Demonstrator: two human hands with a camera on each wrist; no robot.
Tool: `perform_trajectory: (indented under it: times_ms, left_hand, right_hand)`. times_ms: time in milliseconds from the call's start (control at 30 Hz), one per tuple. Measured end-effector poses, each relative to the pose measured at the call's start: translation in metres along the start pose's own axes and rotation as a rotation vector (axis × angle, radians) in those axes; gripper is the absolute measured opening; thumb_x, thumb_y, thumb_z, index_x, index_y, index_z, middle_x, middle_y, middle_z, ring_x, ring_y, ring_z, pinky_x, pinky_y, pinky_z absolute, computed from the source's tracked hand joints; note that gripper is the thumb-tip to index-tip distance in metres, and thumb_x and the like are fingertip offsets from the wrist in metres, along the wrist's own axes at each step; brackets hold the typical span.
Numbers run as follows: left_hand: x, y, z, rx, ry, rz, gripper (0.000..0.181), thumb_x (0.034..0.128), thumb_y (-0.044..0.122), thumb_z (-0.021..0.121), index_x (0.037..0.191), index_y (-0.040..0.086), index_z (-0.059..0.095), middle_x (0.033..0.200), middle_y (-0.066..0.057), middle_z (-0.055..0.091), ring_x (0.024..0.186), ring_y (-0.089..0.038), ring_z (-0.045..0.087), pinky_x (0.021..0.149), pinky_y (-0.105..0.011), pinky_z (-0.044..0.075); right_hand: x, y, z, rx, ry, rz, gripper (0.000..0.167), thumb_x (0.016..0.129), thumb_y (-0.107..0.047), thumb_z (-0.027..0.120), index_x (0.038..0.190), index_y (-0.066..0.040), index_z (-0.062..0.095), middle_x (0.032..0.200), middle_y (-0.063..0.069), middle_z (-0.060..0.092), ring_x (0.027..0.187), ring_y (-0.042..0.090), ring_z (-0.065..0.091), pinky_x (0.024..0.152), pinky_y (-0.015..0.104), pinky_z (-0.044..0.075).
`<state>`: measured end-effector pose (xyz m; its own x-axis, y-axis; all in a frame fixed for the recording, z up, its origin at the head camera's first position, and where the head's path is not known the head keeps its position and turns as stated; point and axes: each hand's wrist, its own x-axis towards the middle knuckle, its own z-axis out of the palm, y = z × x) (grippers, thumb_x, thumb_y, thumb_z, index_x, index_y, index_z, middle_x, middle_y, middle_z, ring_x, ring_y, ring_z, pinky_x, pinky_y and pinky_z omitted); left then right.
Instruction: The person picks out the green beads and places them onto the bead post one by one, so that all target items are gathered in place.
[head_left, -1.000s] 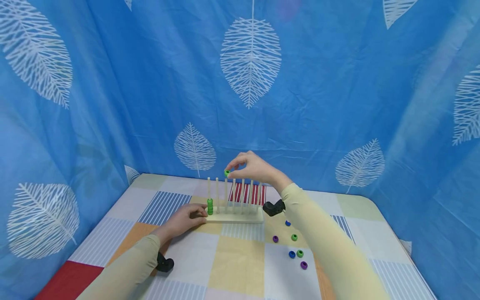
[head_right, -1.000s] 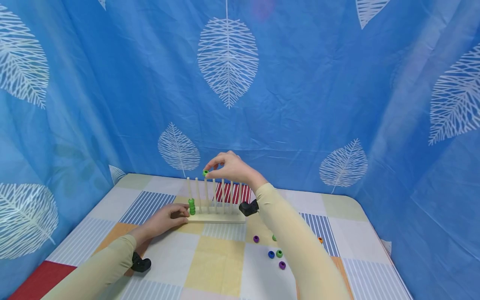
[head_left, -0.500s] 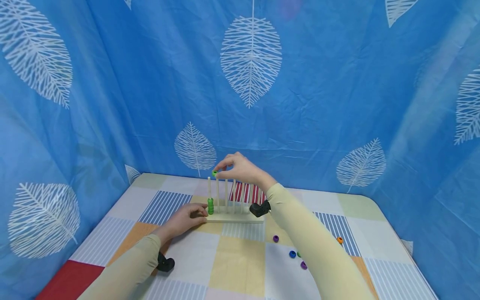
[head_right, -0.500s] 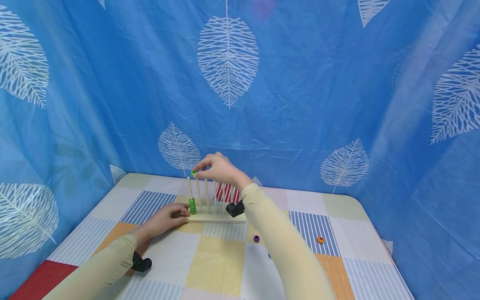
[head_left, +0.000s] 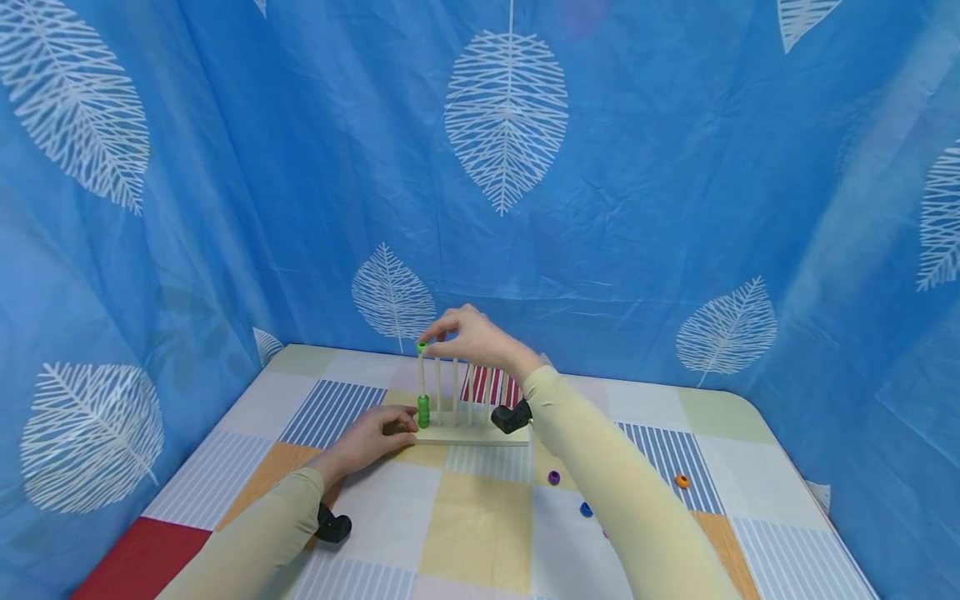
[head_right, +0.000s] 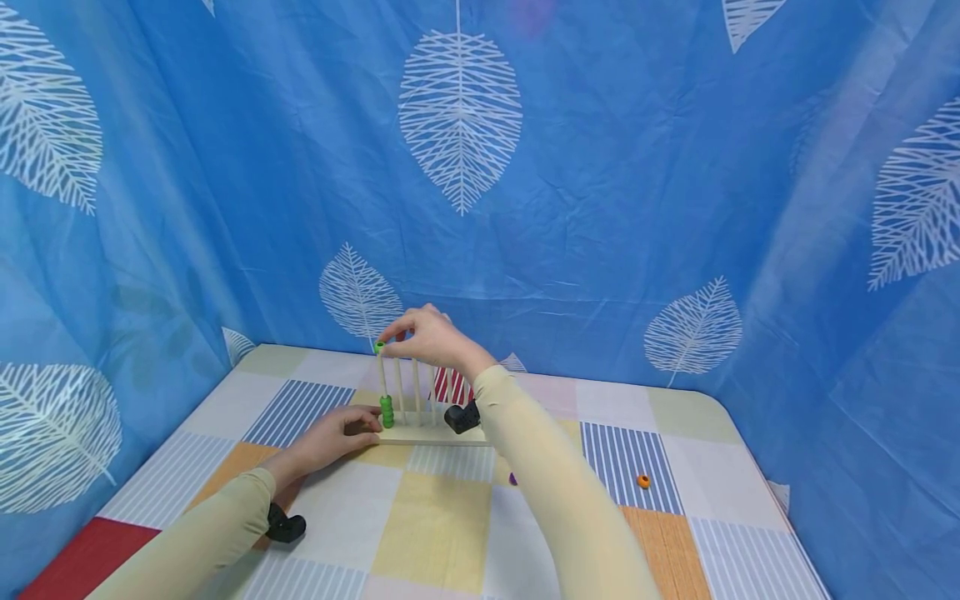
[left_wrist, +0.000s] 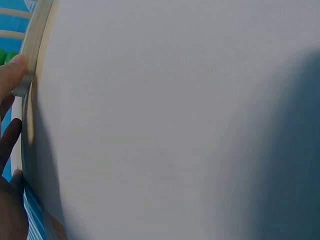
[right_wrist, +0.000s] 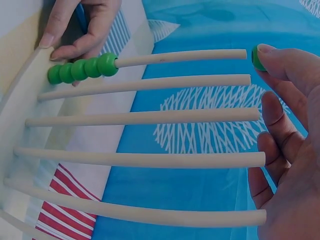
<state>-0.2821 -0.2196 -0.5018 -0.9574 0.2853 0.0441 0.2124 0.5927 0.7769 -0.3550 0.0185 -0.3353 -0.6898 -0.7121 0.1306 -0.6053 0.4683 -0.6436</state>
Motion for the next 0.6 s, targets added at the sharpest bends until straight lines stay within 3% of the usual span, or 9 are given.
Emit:
perform_trajectory:
  times_ms: [167,367,600]
  left_hand:
    - [0.0,0.0003,0.0005,-0.006,-0.004,-0.008,0.008,0.0936,0.019,0.077,0.096,0.026,0.074,0.143,-0.005,0.06,0.137,-0.034,0.05,0.115,-0.061,0.033]
    - [0.0006,-0.0014,0.0002,-0.013,-0.006,-0.002,0.007,0.0926,0.021,0.078,0.097,0.025,0.075,0.142,-0.005,0.061,0.137,-0.034,0.049,0.116,-0.06,0.032]
    - [0.0,-0.0029,-0.0006,-0.017,-0.01,0.02,0.007,0.0927,0.023,0.078,0.098,0.022,0.075,0.142,-0.006,0.061,0.137,-0.034,0.05,0.115,-0.06,0.033]
  right_hand:
    - [0.0014,0.0009,0.0024,0.009,-0.004,-0.011,0.018,0.097,-0.033,0.072,0.115,-0.029,0.077,0.109,-0.007,0.063,0.117,0.025,0.044,0.09,0.043,0.042]
    - [0.0025,0.0019,0.0046,0.012,-0.01,0.01,0.018,0.096,-0.036,0.074,0.113,-0.032,0.077,0.11,-0.009,0.063,0.114,0.017,0.044,0.094,0.044,0.043]
    - [0.0028,0.0015,0.0052,0.005,-0.018,0.027,0.017,0.095,-0.037,0.074,0.112,-0.034,0.077,0.109,-0.009,0.063,0.115,0.016,0.043,0.094,0.044,0.043]
